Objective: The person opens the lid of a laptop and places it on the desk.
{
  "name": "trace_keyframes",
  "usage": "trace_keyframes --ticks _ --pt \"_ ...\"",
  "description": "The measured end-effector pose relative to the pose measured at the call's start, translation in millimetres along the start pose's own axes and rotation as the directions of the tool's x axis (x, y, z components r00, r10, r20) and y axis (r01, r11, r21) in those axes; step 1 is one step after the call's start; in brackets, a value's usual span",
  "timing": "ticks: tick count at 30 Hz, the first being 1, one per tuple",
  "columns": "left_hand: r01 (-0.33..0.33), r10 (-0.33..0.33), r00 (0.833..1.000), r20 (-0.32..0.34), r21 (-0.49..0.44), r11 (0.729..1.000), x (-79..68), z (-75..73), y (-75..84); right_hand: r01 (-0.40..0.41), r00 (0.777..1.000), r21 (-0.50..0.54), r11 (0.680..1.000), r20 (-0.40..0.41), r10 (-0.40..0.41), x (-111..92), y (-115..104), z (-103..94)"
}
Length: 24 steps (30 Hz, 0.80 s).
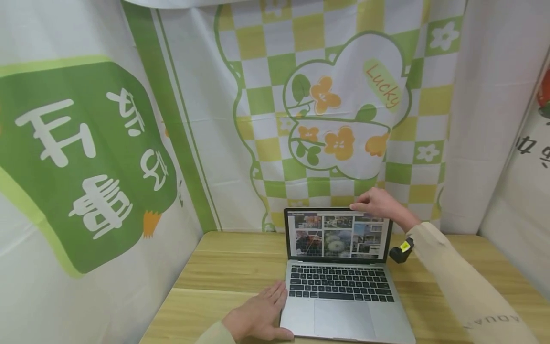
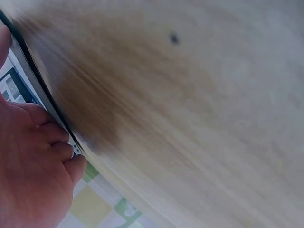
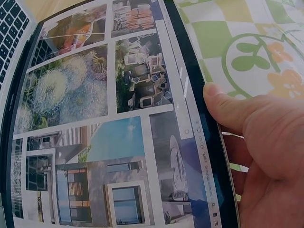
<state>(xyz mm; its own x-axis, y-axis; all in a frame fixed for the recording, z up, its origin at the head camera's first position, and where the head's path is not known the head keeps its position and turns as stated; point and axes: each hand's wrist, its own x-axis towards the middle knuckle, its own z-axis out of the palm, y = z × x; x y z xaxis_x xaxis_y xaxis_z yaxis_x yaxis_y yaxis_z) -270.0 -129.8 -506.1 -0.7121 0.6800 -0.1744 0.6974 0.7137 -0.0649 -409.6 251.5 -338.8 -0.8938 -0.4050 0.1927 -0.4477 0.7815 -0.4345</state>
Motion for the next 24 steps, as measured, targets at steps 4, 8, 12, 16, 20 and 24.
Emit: trace_keyframes --ticks 4,8,12,16,20,24 --pt "-0.001 0.001 1.0 -0.004 0.002 1.0 -0.3 -0.4 -0.2 -0.008 1.0 -0.013 1.0 0.002 0.009 2 3 -1.0" --pt "-0.016 0.017 0.999 -0.031 0.016 1.0 -0.8 0.6 -0.6 -0.024 1.0 -0.021 0.999 0.007 0.024 2 5 -2.4" --pt "-0.032 0.033 0.998 -0.052 0.023 0.999 -0.7 1.5 -0.2 -0.053 0.999 -0.02 0.998 0.008 0.053 1 5 -4.8" --pt "-0.025 0.025 0.999 -0.044 0.012 1.0 -1.8 0.3 0.1 -0.075 0.997 -0.021 0.997 0.014 0.076 2 6 -6.1" --pt "-0.018 0.019 0.999 -0.04 0.011 1.0 -2.4 0.5 -0.5 -0.083 0.996 -0.029 0.996 0.019 0.083 4 8 -7.2" --pt "-0.02 0.022 0.999 -0.044 0.024 0.999 -0.7 2.6 -0.8 -0.092 0.996 -0.049 0.995 0.01 0.092 3 12 -8.5"
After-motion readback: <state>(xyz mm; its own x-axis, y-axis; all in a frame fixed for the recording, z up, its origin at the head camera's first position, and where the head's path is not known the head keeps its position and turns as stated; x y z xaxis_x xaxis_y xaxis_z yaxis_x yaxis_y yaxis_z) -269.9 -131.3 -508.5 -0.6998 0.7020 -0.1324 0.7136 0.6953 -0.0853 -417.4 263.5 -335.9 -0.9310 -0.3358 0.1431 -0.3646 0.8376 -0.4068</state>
